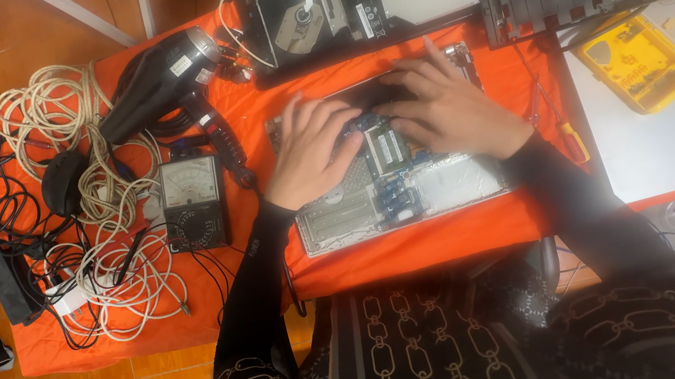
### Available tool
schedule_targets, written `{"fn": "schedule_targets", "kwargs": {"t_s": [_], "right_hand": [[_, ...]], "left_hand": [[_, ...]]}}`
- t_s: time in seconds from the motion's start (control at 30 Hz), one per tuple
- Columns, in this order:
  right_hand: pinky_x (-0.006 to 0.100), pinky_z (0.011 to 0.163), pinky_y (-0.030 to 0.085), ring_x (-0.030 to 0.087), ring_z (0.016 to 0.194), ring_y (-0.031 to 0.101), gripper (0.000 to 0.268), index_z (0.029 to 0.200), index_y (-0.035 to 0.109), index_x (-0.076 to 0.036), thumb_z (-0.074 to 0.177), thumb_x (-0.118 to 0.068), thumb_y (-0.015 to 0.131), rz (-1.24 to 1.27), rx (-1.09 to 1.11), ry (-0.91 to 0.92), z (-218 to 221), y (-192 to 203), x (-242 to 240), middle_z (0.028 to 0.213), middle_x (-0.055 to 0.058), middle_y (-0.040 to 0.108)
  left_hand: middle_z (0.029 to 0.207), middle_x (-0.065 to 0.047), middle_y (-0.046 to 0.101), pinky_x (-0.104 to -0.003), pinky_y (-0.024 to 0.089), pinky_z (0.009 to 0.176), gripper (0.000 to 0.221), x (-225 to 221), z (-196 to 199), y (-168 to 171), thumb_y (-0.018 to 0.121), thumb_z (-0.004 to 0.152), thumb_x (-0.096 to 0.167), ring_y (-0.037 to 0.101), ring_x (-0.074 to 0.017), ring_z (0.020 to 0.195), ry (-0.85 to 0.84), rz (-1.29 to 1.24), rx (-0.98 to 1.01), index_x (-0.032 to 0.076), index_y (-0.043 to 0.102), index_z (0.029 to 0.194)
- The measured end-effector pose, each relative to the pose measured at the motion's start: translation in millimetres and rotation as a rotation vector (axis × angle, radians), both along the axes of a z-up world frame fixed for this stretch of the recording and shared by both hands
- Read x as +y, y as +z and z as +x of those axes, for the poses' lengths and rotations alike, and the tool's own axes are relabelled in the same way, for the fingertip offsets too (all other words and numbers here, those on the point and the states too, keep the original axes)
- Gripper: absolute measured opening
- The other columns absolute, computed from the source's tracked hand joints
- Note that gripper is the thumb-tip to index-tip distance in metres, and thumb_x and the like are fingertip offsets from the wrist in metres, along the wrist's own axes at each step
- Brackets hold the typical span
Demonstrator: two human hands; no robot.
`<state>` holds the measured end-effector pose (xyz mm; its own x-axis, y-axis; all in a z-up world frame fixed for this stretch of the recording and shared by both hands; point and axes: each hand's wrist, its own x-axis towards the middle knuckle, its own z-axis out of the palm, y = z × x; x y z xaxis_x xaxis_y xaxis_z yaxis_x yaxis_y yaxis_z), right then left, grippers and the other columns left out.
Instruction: The recorder is disassembling and working on the internal components of a laptop at a workbench.
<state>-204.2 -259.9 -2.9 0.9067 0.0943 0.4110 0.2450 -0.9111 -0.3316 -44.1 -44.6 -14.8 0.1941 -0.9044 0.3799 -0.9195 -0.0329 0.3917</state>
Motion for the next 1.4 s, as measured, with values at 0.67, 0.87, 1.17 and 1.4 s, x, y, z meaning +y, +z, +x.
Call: {"fn": "schedule_targets", "kwargs": {"t_s": [0.67,0.87,1.17,1.4], "right_hand": [[0.062,0.126,0.009,0.036,0.146,0.037,0.035,0.111,0.067,-0.001,0.077,-0.009,0.065,0.1,0.08,-0.076,17.8,-18.9,15.0,0.139,0.019,0.056],[0.06,0.126,0.009,0.038,0.146,0.037,0.036,0.112,0.069,-0.004,0.077,-0.009,0.063,0.116,0.076,-0.104,17.7,-19.8,15.9,0.137,0.019,0.056],[0.06,0.126,0.009,0.038,0.145,0.038,0.031,0.107,0.071,-0.003,0.077,-0.011,0.065,0.137,0.064,-0.12,17.9,-20.0,15.5,0.135,0.017,0.057],[0.06,0.126,0.011,0.038,0.145,0.04,0.027,0.104,0.073,-0.005,0.08,-0.011,0.063,0.142,0.062,-0.133,16.0,-25.0,12.1,0.133,0.015,0.06]], "left_hand": [[0.11,-0.008,0.061,-0.054,0.023,0.121,0.02,-19.9,-10.8,-3.2,0.061,0.099,0.025,0.052,-0.0284,0.12,0.133,0.004,-0.006,0.009,0.067,0.109],[0.106,-0.008,0.065,-0.054,0.025,0.118,0.02,-19.7,-12.2,-6.5,0.058,0.101,0.023,0.054,-0.0282,0.117,0.205,-0.036,-0.011,0.008,0.07,0.106],[0.098,-0.009,0.069,-0.055,0.024,0.118,0.025,-14.4,-10.7,-9.9,0.06,0.098,0.024,0.056,-0.0282,0.112,0.286,-0.012,-0.008,0.004,0.074,0.1],[0.098,-0.006,0.069,-0.056,0.024,0.118,0.021,-9.6,-12.5,-8.0,0.06,0.098,0.022,0.058,-0.027,0.111,0.261,-0.101,0.016,0.007,0.076,0.1]]}}
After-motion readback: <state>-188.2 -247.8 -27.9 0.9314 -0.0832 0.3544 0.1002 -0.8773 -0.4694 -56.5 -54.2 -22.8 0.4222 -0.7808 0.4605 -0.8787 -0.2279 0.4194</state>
